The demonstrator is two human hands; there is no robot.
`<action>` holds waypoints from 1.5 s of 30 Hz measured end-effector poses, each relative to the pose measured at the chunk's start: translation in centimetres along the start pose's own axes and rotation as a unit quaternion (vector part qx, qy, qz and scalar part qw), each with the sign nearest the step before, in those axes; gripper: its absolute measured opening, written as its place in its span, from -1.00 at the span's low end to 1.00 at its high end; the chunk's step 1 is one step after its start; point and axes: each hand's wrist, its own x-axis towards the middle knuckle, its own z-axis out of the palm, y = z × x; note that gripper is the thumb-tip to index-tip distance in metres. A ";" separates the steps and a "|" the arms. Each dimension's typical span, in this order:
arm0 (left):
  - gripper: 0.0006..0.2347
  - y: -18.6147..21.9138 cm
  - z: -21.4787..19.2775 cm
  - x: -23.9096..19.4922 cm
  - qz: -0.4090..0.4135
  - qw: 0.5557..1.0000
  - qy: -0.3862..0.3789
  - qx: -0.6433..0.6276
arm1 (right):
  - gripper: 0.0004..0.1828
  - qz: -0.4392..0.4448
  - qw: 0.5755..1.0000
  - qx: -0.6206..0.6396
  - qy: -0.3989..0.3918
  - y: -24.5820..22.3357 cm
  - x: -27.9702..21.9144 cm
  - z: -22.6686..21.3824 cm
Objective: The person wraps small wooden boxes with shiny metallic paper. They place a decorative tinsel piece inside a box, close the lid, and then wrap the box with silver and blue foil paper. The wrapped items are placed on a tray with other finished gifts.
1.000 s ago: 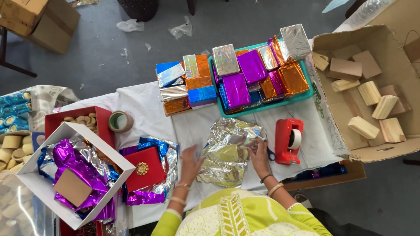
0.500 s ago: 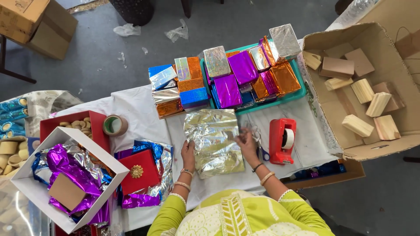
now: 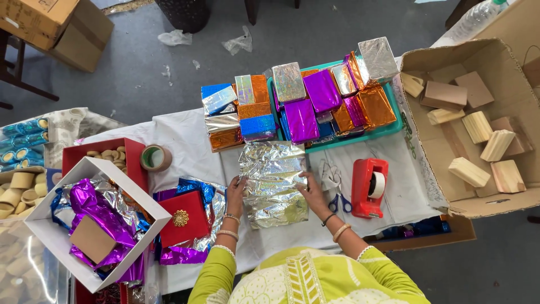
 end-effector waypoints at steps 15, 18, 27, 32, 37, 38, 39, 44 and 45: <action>-0.80 -7.4 -6.7 5.0 0.036 0.995 -0.004 -0.089 | -0.39 0.015 0.980 -0.023 -0.199 -2.0 -2.0 -0.3; -0.61 -2.9 -5.3 1.5 0.047 0.994 -0.049 -0.083 | -0.34 -0.021 0.974 -0.031 -0.223 -4.6 -2.7 0.1; -0.43 -5.1 -7.4 -4.7 0.098 0.974 0.029 0.200 | -0.41 0.024 0.988 -0.085 -0.129 0.1 -2.2 0.3; -0.71 -7.9 -8.9 -4.2 0.194 0.928 0.037 0.316 | -0.18 -0.080 0.963 -0.247 -0.066 -0.2 1.0 -2.7; -0.73 -6.1 -7.3 -5.1 0.148 0.966 0.018 0.209 | 0.18 -0.218 0.905 -0.323 -0.169 -2.1 2.9 -1.8; -0.62 -5.7 -7.1 -5.3 0.194 0.939 0.023 0.283 | 0.19 -0.208 0.900 -0.339 -0.178 -1.7 3.0 -1.4; -0.51 -5.4 -6.9 -5.4 0.237 0.904 0.028 0.354 | 0.20 -0.198 0.895 -0.355 -0.186 -1.2 3.2 -1.0; -0.36 -4.6 -5.5 -5.7 0.189 0.902 0.027 0.388 | 0.18 -0.151 0.905 -0.363 -0.159 -3.6 1.9 -2.2; -0.29 -4.9 -5.5 -5.5 0.267 0.853 0.017 0.448 | 0.18 -0.138 0.908 -0.370 -0.141 -4.4 1.6 -2.9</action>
